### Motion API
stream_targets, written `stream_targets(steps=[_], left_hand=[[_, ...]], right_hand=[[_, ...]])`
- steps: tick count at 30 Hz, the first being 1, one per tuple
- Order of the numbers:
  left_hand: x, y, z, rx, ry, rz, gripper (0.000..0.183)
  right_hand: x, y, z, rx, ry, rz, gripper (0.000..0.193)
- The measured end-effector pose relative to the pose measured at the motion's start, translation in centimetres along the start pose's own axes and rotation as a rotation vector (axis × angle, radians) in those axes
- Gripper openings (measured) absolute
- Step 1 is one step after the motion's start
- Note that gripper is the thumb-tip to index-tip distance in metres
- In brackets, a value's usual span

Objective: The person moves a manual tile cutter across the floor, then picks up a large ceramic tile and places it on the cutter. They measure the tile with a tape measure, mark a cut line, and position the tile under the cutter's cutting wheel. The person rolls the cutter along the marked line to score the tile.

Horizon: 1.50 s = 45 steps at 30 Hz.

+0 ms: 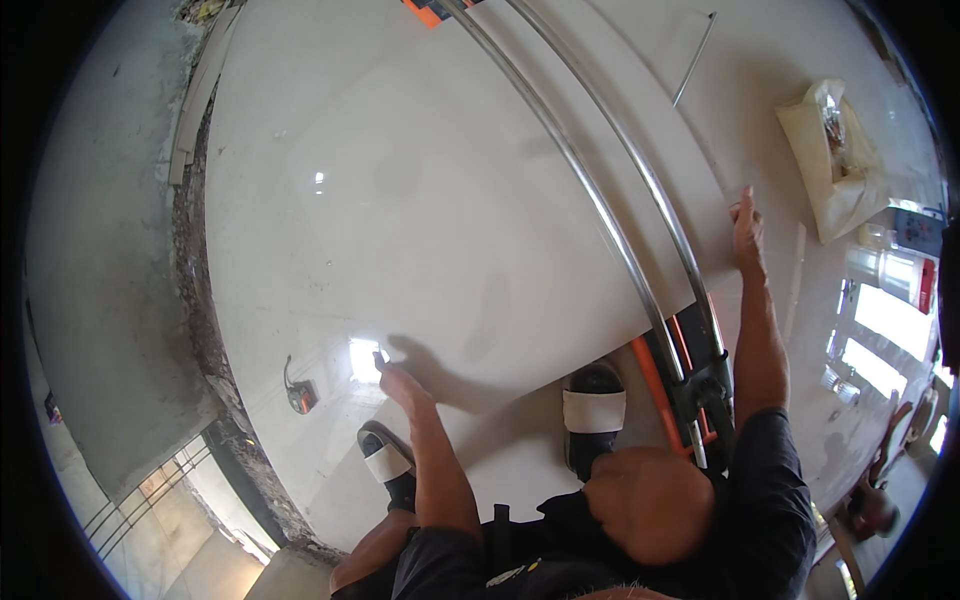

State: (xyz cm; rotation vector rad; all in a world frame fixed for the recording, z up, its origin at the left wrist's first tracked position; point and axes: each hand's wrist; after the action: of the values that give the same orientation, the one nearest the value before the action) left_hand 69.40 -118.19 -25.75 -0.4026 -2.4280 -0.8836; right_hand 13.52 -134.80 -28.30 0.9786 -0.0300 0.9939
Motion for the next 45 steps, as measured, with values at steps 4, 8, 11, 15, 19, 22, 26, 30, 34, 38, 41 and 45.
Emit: stream_targets(steps=[4, 8, 11, 15, 19, 22, 26, 30, 34, 38, 41, 45], left_hand=[[2.8, -6.3, -0.8, -0.004, -0.007, 0.038, 0.071], [5.1, -11.1, -1.3, -0.055, 0.024, 0.104, 0.068], [6.2, -14.0, -1.6, -0.068, 0.005, 0.129, 0.065], [6.7, -16.4, -2.0, -0.047, -0.029, 0.173, 0.058], [6.0, -18.0, -2.2, -0.057, -0.069, 0.205, 0.049], [5.4, -19.0, -2.1, -0.006, -0.15, 0.249, 0.042], [5.7, -19.6, -1.8, -0.12, -0.197, 0.244, 0.043], [8.2, -19.6, -1.6, -0.179, -0.184, 0.211, 0.047], [11.2, -18.0, -1.5, -0.217, -0.256, 0.279, 0.049], [11.0, -13.2, -2.0, -0.329, -0.32, 0.373, 0.053], [8.1, -7.7, -3.3, -0.368, -0.361, 0.463, 0.055], [3.2, -3.2, -5.2, -0.318, -0.387, 0.552, 0.057]], right_hand=[[-4.8, 2.0, 0.3, -0.023, 0.037, -0.053, 0.066], [-8.9, 3.1, 0.3, -0.006, 0.025, -0.1, 0.066], [-11.3, 3.7, 0.4, 0.024, 0.005, -0.098, 0.066], [-14.0, 3.4, 0.5, -0.007, 0.036, -0.154, 0.068], [-16.4, 1.6, 0.1, 0.005, 0.071, -0.224, 0.07], [-18.0, 0.7, -0.3, 0.032, 0.057, -0.148, 0.071], [-19.5, 1.0, -0.3, 0.092, -0.013, -0.082, 0.074], [-20.4, 3.1, 1.0, 0.151, 0.029, -0.098, 0.076], [-20.3, 6.4, 2.9, 0.3, 0.076, -0.067, 0.072], [-15.1, 8.9, 2.6, 0.486, 0.108, -0.093, 0.065], [-7.7, 8.9, 0.3, 0.722, 0.342, -0.219, 0.057], [2.6, 9.2, -3.9, 0.58, 0.163, -0.255, 0.048]])
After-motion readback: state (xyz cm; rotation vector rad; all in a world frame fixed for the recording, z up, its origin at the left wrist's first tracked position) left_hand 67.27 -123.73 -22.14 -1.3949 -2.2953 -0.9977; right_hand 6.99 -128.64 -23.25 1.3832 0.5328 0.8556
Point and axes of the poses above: each hand's wrist, its own x-axis away from the middle knuckle, its own y-axis out of the back of the hand, z = x × y, and after that the axes turned 4 degrees about -y, right-handed
